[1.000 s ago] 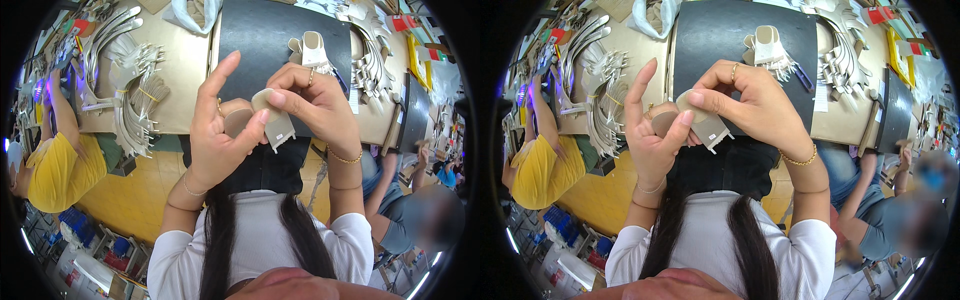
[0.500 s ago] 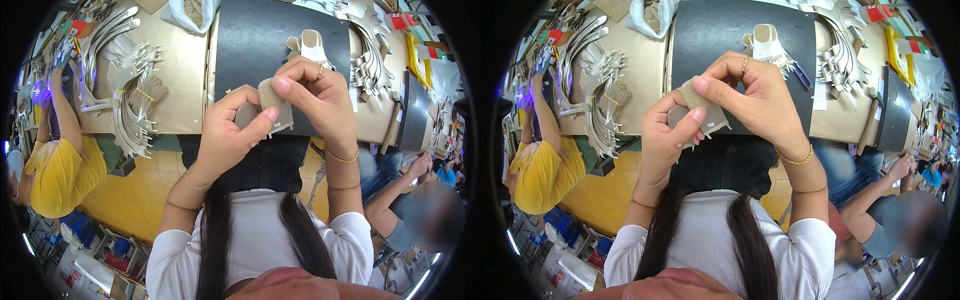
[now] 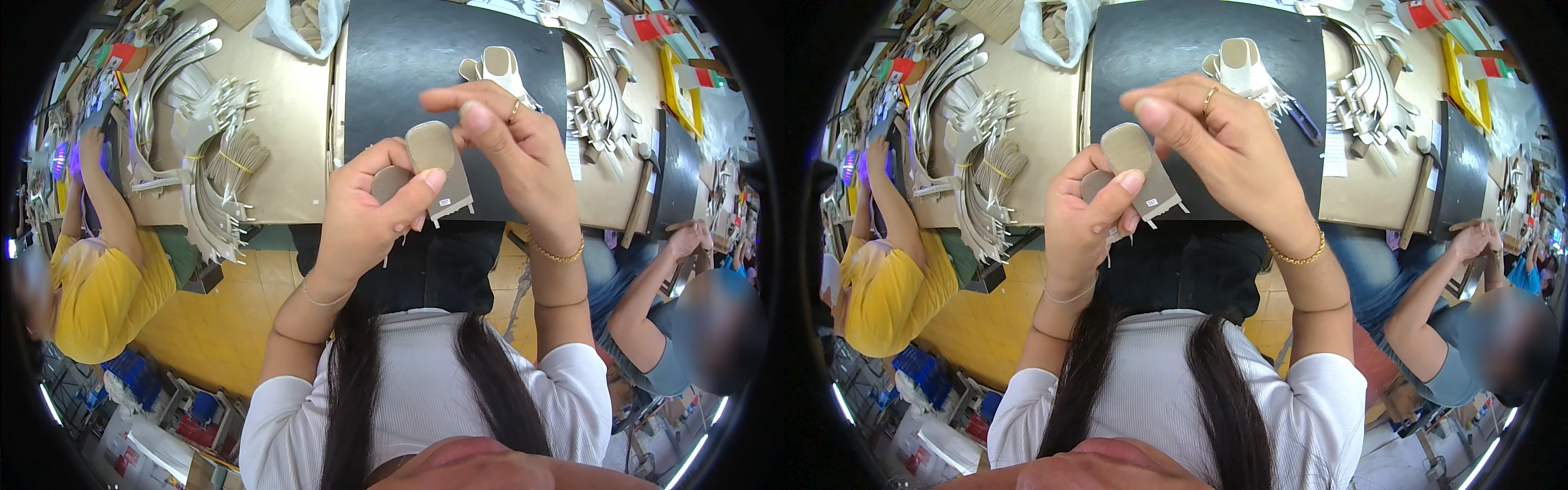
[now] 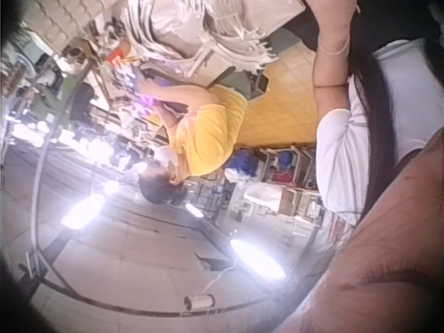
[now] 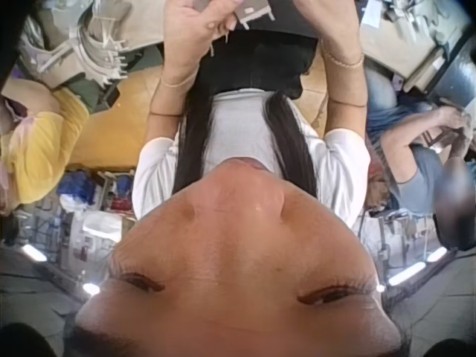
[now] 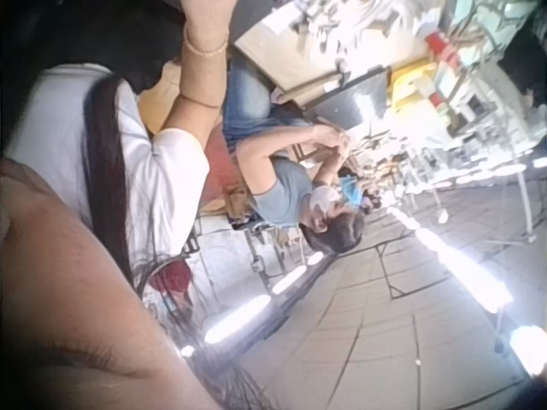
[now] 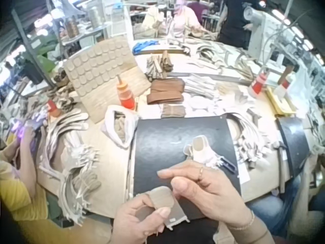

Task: The person repeatedly picks small beige plastic pieces from a pile, aligns them with white plastic components, and presses them together by hand. She places each assembled unit on a black work surface and continues the cycle, occasionally adjusting the pile of finished units.

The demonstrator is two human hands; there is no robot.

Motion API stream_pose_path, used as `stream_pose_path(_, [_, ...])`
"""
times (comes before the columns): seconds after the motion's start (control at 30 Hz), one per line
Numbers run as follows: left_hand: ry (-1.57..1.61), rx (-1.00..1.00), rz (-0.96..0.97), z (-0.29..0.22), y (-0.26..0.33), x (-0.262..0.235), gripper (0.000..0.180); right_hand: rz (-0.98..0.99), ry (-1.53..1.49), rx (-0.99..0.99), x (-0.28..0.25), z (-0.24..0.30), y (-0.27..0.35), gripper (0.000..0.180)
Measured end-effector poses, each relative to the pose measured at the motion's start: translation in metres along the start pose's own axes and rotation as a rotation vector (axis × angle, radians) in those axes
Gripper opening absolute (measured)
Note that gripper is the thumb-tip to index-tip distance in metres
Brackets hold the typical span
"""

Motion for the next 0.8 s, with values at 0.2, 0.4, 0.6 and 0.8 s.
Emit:
stream_pose_path(0.2, [0.005, 0.028, -0.003, 0.005, -0.001, -0.004, 0.012, 0.089, -0.015, 0.073, -0.002, 0.004, 0.000, 0.029])
stream_pose_path(0.4, [-0.124, 0.118, 0.052, 0.016, -0.007, -0.004, 0.009, 0.083, 0.275, 0.018, -0.006, -0.003, 0.003, 0.019])
stream_pose_path(0.6, [0.138, 0.031, 0.029, 0.035, -0.023, -0.008, 0.021, -0.311, 0.315, -0.007, -0.045, -0.008, -0.014, 0.024])
stream_pose_path(0.8, [0.345, -0.013, -0.025, 0.049, -0.038, -0.032, 0.022, -0.479, 0.599, -0.013, -0.068, -0.022, -0.049, 0.031])
Point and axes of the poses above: each hand's wrist, its own y-axis away from the middle knuckle, its own x-axis out of the palm, z = x × y, the point moved 1 cm from there along -y, towards the middle knuckle, and after that the axes turned 12 degrees about x, right-handed, at the moved point
